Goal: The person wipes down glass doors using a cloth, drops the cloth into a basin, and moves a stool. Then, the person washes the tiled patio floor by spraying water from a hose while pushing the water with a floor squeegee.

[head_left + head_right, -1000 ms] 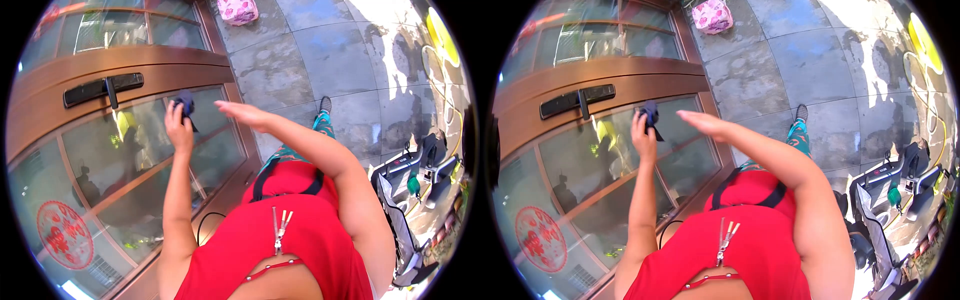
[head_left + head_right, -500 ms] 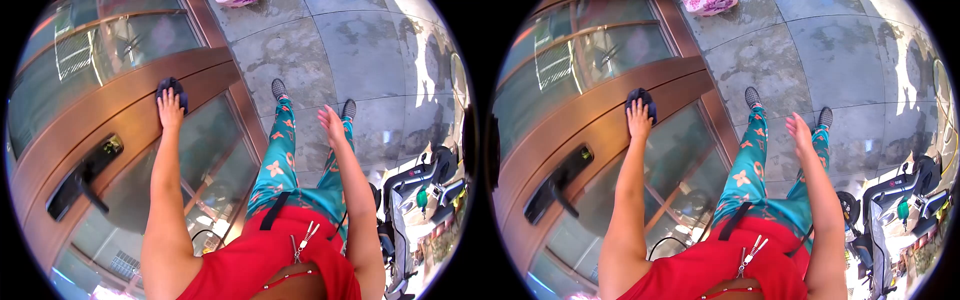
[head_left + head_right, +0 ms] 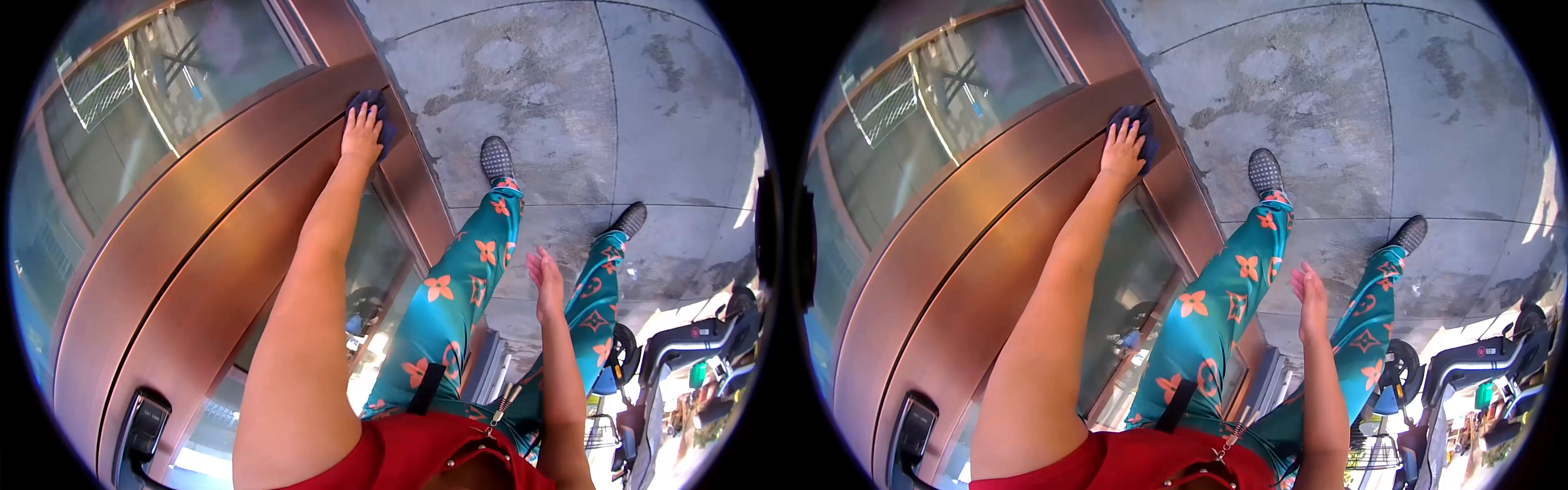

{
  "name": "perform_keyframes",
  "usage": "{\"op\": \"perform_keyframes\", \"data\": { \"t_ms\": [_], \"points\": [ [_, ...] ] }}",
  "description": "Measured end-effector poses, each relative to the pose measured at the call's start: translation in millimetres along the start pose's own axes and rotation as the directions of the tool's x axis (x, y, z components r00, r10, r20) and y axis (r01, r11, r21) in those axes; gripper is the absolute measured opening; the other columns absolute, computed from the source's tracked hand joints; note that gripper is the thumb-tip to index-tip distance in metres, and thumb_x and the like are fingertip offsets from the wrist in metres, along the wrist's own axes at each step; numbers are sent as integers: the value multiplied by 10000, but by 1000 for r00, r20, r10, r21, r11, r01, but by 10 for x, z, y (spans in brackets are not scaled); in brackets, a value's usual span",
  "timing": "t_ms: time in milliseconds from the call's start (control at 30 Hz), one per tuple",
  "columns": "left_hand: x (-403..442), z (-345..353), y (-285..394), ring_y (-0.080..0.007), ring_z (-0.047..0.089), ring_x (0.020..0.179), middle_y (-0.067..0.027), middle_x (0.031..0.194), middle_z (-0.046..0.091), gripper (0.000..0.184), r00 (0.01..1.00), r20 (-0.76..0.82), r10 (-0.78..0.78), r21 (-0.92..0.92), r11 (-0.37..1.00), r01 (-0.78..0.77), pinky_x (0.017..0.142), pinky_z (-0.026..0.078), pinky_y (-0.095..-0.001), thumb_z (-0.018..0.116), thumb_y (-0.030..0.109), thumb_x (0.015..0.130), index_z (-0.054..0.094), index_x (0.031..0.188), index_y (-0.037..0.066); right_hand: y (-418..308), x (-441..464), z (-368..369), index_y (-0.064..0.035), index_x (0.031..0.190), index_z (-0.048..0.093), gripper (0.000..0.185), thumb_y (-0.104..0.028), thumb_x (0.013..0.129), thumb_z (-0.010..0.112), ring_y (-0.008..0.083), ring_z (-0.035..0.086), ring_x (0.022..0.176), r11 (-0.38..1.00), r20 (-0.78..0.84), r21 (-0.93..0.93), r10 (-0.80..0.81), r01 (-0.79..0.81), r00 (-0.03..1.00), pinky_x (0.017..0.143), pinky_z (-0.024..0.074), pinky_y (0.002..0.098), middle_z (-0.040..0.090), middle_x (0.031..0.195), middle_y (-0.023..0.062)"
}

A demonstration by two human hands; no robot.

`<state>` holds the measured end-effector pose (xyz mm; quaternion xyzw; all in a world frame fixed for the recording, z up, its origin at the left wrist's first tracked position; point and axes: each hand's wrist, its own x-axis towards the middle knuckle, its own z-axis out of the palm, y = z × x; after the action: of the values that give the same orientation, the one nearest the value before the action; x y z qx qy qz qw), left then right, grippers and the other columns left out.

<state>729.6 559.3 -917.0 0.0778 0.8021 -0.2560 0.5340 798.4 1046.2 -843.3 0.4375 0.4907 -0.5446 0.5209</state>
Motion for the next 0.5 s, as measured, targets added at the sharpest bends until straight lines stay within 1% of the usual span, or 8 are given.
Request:
{"op": "perform_keyframes", "data": {
  "t_ms": [67, 133, 167, 267, 300, 400, 500],
  "points": [
    [281, 80, 138, -294, 116, 1463, -62, 1579, 198, 640, 999, 31, 21, 29, 999, -21, 1170, 85, -500, 539, 510, 890, 409, 1444, 217, 51, 69, 73, -43, 1389, 453, 530, -407, 1005, 438, 175, 552, 1134, 1000, -6, 2, 10, -10, 1000, 983, 395, 314, 592, 1252, 132],
    [390, 135, 275, -295, 116, 1463, -61, 1581, 194, 623, 998, 56, 43, 46, 998, -46, 1169, 88, -500, 528, 501, 902, 410, 1444, 216, 98, 128, 104, -41, 1378, 464, 514, -394, 1005, 446, 171, 555, 1119, 1000, 12, -20, 1, -1, 1000, 978, 399, 313, 600, 1235, 127],
    [363, 159, 302, -293, 143, 1458, -55, 1571, 227, 569, 998, 25, 60, 68, 996, -62, 1166, 109, -502, 516, 478, 918, 439, 1426, 234, 112, 120, 105, -40, 1373, 470, 507, -387, 1004, 449, 169, 557, 1112, 1000, 18, -30, -1, 2, 1000, 975, 400, 312, 603, 1227, 124],
    [147, 330, 278, -285, 197, 1442, -47, 1545, 287, 522, 962, 57, 269, -21, 963, -268, 1160, 140, -500, 519, 458, 918, 479, 1396, 252, 128, 136, 43, -36, 1361, 478, 503, -385, 1000, 455, 164, 562, 1082, 999, 48, -45, -18, 20, 999, 965, 406, 313, 614, 1198, 110],
    [-46, 292, 267, -274, 245, 1421, -41, 1514, 340, 489, 951, 32, 306, -22, 952, -306, 1154, 170, -493, 542, 428, 909, 507, 1370, 267, 141, 149, 5, -35, 1360, 479, 502, -383, 999, 457, 162, 563, 1074, 999, 31, -29, -22, 23, 999, 959, 408, 311, 617, 1188, 107],
    [-655, 106, 149, -268, 259, 1413, -44, 1501, 355, 475, 949, 19, 314, -54, 948, -313, 1150, 190, -484, 578, 390, 892, 532, 1337, 232, 235, 223, -191, -32, 1357, 480, 501, -379, 996, 460, 155, 567, 1051, 999, -18, 15, -30, 30, 999, 943, 412, 303, 625, 1164, 101],
    [-1264, -246, -118, -267, 261, 1412, -48, 1494, 363, 465, 993, -66, 100, -60, 993, -104, 1146, 203, -482, 611, 366, 872, 553, 1301, 197, 309, 283, -373, -33, 1356, 482, 494, -371, 996, 459, 148, 574, 1029, 998, -64, 54, -10, 13, 998, 927, 414, 292, 629, 1156, 104]
  ]
}}
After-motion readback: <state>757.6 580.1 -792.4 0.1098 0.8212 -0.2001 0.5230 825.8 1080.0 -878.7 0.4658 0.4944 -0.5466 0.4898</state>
